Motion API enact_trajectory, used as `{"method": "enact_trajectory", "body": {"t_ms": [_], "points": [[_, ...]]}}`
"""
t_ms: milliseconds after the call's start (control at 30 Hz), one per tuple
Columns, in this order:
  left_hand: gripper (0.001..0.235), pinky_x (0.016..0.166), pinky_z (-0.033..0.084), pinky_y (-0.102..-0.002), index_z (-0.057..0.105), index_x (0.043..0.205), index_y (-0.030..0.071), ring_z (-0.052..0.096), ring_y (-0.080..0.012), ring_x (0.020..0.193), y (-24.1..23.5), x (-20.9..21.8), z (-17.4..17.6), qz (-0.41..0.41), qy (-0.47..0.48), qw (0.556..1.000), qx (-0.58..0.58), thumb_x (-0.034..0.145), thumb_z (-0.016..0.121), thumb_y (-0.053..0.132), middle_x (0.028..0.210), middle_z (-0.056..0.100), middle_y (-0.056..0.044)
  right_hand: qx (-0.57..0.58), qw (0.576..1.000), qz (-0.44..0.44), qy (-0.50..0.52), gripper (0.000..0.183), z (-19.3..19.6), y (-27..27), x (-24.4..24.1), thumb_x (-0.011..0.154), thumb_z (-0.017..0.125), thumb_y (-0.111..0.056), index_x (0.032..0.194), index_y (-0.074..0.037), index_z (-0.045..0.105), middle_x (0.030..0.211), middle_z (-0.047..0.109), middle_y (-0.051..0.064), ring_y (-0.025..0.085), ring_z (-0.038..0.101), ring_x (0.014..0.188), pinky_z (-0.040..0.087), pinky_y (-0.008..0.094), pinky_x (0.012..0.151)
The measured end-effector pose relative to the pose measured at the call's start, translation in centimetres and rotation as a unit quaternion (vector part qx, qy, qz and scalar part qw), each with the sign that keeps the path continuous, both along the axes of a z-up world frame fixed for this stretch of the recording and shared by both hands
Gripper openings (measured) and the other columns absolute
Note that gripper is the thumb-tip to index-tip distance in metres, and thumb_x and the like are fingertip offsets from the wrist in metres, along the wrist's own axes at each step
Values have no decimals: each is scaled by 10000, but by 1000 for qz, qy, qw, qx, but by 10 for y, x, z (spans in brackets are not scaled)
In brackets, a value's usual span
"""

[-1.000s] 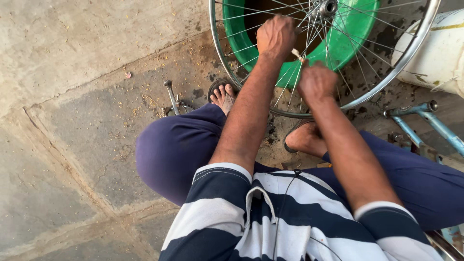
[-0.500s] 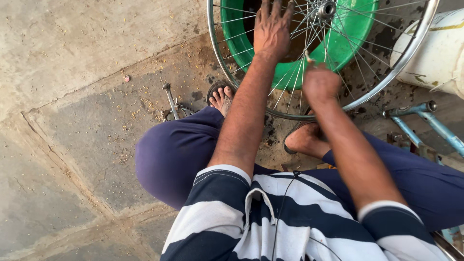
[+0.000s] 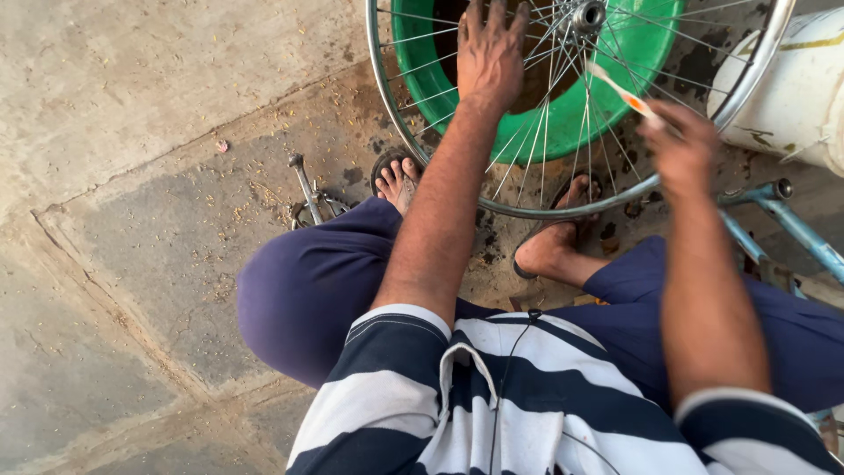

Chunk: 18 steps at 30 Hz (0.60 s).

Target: The person scrubs a bicycle wheel with a toothbrush while it is partially submerged in a green basin of water. The person rotates the wheel to clean different sections of the rim and spokes.

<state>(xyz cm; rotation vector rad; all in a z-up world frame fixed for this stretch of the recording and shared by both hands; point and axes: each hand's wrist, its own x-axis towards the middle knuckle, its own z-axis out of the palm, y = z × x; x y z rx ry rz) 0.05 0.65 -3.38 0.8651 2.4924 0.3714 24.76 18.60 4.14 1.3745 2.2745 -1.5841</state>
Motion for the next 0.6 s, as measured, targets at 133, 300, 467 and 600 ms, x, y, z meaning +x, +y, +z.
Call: {"method": "enact_trajectory", "body": {"t_ms": [133, 300, 467, 600], "points": [[589, 1211, 337, -536, 560, 1418, 205, 375, -400, 1443, -3, 6, -7, 29, 27, 998, 42, 851, 632, 62, 1497, 476, -138, 16, 986, -28, 161, 232, -110, -26, -33, 1036, 720, 37, 1265, -1, 729, 1101, 740, 57, 123, 684, 920, 566, 262, 787], [560, 1153, 379, -549, 620, 1337, 234, 417, -398, 1398, 3, 6, -27, 27, 64, 996, 56, 796, 646, 92, 1423, 529, -127, -20, 985, -168, 47, 145, -151, -19, 12, 997, 724, -8, 1139, -22, 744, 946, 725, 29, 148, 670, 806, 473, 288, 658], [523, 1185, 391, -557, 623, 1371, 238, 442, -402, 1414, -4, 9, -19, 19, 91, 995, 42, 852, 637, 173, 1437, 539, -106, -24, 983, -97, 156, 241, -176, -5, -11, 906, 726, 87, 1126, -11, 741, 993, 716, 37, 153, 675, 876, 565, 289, 800], [584, 1183, 373, -543, 591, 1374, 255, 399, -397, 1435, -4, 7, -9, 14, 72, 996, 43, 796, 662, 203, 1455, 515, -113, -4, 986, -139, 92, 195, -154, -16, 6, 939, 733, 70, 1123, 4, 737, 1034, 730, 64, 144, 675, 873, 561, 268, 797]]}}
